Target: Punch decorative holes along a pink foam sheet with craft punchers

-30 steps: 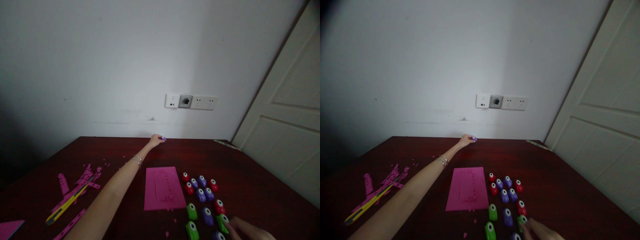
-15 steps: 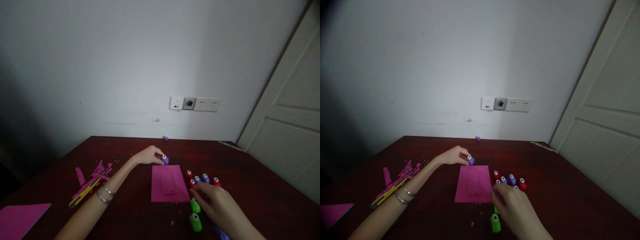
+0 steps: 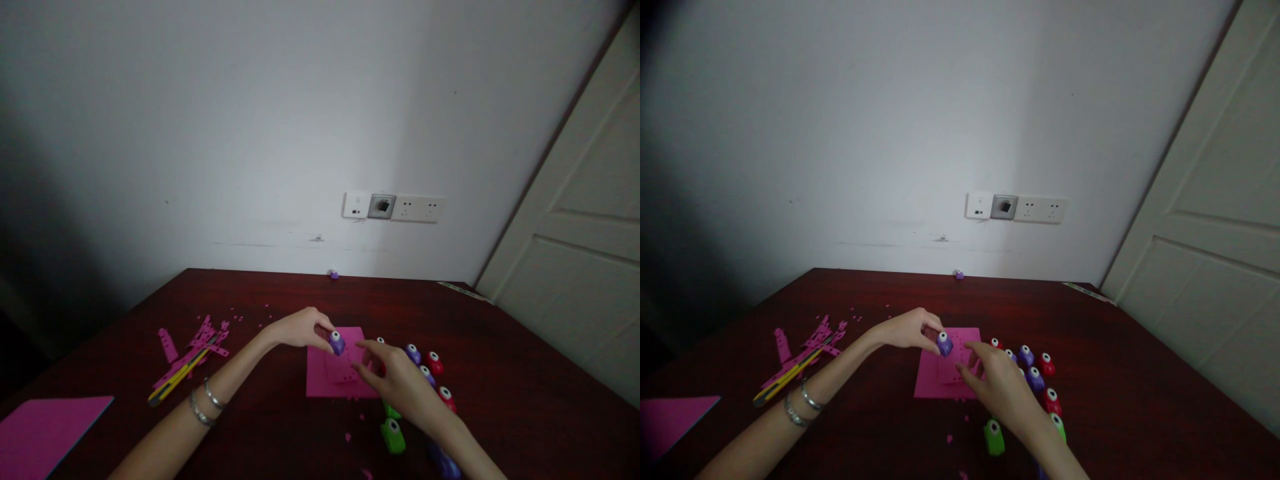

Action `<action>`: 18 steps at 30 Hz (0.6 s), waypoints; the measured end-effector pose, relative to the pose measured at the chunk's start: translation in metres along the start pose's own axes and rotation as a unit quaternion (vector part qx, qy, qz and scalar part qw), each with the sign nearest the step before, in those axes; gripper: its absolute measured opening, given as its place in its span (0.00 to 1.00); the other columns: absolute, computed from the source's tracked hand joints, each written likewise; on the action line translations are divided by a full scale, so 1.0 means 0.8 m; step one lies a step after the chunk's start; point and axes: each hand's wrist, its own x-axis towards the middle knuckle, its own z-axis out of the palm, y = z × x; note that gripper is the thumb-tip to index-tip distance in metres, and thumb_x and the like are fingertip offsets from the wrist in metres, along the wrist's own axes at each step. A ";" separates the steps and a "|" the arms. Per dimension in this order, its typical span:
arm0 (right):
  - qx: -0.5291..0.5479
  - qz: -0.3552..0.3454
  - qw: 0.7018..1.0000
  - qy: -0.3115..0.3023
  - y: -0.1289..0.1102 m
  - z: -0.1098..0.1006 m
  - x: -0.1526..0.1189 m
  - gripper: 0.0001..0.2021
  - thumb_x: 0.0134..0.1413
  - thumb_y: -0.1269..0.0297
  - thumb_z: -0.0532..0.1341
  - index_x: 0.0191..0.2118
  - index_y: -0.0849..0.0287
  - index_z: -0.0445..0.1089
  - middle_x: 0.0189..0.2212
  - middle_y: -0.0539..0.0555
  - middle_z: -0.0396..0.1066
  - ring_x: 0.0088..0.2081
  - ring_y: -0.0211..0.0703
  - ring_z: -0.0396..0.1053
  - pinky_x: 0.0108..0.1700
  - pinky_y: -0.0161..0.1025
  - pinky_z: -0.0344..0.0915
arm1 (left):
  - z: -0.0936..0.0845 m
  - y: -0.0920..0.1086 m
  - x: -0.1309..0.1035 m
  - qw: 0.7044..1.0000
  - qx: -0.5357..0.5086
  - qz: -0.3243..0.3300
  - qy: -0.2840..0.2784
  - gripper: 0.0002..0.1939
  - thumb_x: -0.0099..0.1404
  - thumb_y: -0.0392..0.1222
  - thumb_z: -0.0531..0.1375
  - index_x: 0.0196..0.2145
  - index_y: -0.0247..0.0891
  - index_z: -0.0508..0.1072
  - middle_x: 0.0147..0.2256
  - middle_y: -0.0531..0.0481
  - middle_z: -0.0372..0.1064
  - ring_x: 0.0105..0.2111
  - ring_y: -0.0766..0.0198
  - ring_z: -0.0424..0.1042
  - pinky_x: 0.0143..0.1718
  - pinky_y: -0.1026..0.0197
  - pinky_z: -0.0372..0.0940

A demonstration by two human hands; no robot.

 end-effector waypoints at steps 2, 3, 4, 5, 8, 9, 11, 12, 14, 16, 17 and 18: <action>-0.007 0.001 1.000 0.003 -0.008 0.004 0.001 0.13 0.51 0.60 0.57 0.41 0.59 0.71 0.28 0.52 0.72 0.28 0.40 0.68 0.29 0.33 0.60 | 0.001 0.007 -0.002 1.000 0.011 0.003 -0.011 0.12 0.52 0.44 0.64 0.35 0.39 0.77 0.30 0.52 0.72 0.30 0.69 0.67 0.32 0.67 0.58; -0.011 0.001 1.000 0.002 -0.012 0.005 0.002 0.12 0.51 0.60 0.57 0.39 0.59 0.71 0.27 0.52 0.72 0.27 0.40 0.68 0.29 0.33 0.59 | 0.001 0.010 -0.003 1.000 0.010 0.005 -0.020 0.11 0.52 0.44 0.64 0.35 0.39 0.77 0.30 0.52 0.72 0.30 0.69 0.67 0.32 0.67 0.58; -0.013 0.000 1.000 0.001 -0.015 0.007 0.002 0.11 0.51 0.60 0.57 0.37 0.58 0.72 0.27 0.52 0.72 0.27 0.40 0.67 0.28 0.33 0.59 | 0.002 0.012 -0.004 1.000 0.006 0.009 -0.028 0.11 0.53 0.44 0.64 0.35 0.40 0.76 0.31 0.52 0.72 0.31 0.68 0.68 0.33 0.67 0.59; -0.015 0.000 1.000 -0.001 -0.018 0.009 0.002 0.10 0.50 0.60 0.57 0.35 0.58 0.72 0.26 0.51 0.72 0.26 0.39 0.67 0.28 0.33 0.58 | 0.003 0.015 -0.004 0.999 -0.001 0.015 -0.037 0.11 0.53 0.43 0.64 0.36 0.40 0.76 0.32 0.52 0.72 0.32 0.68 0.68 0.35 0.66 0.59; -0.013 0.000 1.000 -0.001 -0.021 0.016 0.000 0.08 0.50 0.62 0.58 0.32 0.58 0.71 0.26 0.51 0.72 0.26 0.39 0.67 0.28 0.32 0.57 | 0.007 0.019 -0.005 0.998 -0.014 0.029 -0.058 0.11 0.55 0.42 0.63 0.37 0.41 0.76 0.34 0.51 0.73 0.35 0.66 0.69 0.38 0.66 0.60; -0.014 0.000 1.000 0.003 -0.021 0.019 -0.001 0.07 0.50 0.62 0.58 0.31 0.58 0.71 0.26 0.51 0.71 0.27 0.39 0.67 0.27 0.32 0.57 | 0.009 0.020 -0.005 0.998 -0.014 0.028 -0.062 0.10 0.55 0.42 0.63 0.37 0.41 0.76 0.34 0.51 0.73 0.35 0.66 0.69 0.39 0.66 0.60; -0.018 0.002 1.000 0.014 -0.022 0.024 -0.004 0.07 0.50 0.63 0.58 0.30 0.59 0.70 0.26 0.51 0.71 0.27 0.40 0.67 0.28 0.33 0.58 | 0.012 0.021 -0.005 0.997 -0.015 0.018 -0.068 0.10 0.55 0.42 0.63 0.37 0.41 0.76 0.34 0.52 0.73 0.35 0.66 0.69 0.38 0.66 0.60; -0.021 0.003 1.000 0.019 -0.022 0.027 -0.005 0.07 0.51 0.63 0.57 0.30 0.59 0.70 0.25 0.52 0.71 0.27 0.40 0.67 0.29 0.33 0.58 | 0.014 0.022 -0.005 0.997 -0.016 0.012 -0.070 0.11 0.55 0.42 0.63 0.37 0.41 0.76 0.34 0.52 0.73 0.35 0.66 0.69 0.38 0.66 0.60; -0.025 0.001 0.999 0.029 -0.021 0.032 -0.008 0.08 0.52 0.62 0.57 0.29 0.60 0.70 0.25 0.52 0.71 0.26 0.40 0.67 0.30 0.34 0.59 | 0.017 0.024 -0.004 0.997 -0.018 0.007 -0.076 0.11 0.54 0.41 0.63 0.37 0.41 0.76 0.34 0.53 0.73 0.34 0.66 0.69 0.38 0.66 0.60; -0.024 -0.004 0.999 0.034 -0.020 0.036 -0.012 0.10 0.54 0.61 0.55 0.28 0.60 0.69 0.24 0.53 0.70 0.26 0.40 0.67 0.30 0.34 0.59 | 0.017 0.024 -0.003 0.996 -0.016 0.019 -0.087 0.12 0.55 0.40 0.63 0.39 0.42 0.75 0.34 0.53 0.73 0.34 0.66 0.70 0.38 0.66 0.60; -0.022 -0.006 0.999 0.034 -0.019 0.038 -0.014 0.11 0.54 0.61 0.55 0.27 0.60 0.69 0.24 0.53 0.70 0.25 0.40 0.66 0.29 0.34 0.59 | 0.016 0.022 -0.003 0.995 -0.014 0.028 -0.095 0.13 0.54 0.39 0.63 0.40 0.43 0.75 0.35 0.53 0.73 0.35 0.66 0.70 0.38 0.66 0.61; -0.022 -0.005 0.999 0.036 -0.017 0.039 -0.016 0.11 0.55 0.60 0.55 0.27 0.60 0.69 0.24 0.53 0.70 0.25 0.40 0.66 0.29 0.34 0.59 | 0.015 0.018 -0.002 0.995 -0.006 0.034 -0.097 0.15 0.54 0.39 0.63 0.41 0.43 0.74 0.36 0.52 0.73 0.36 0.66 0.70 0.38 0.65 0.61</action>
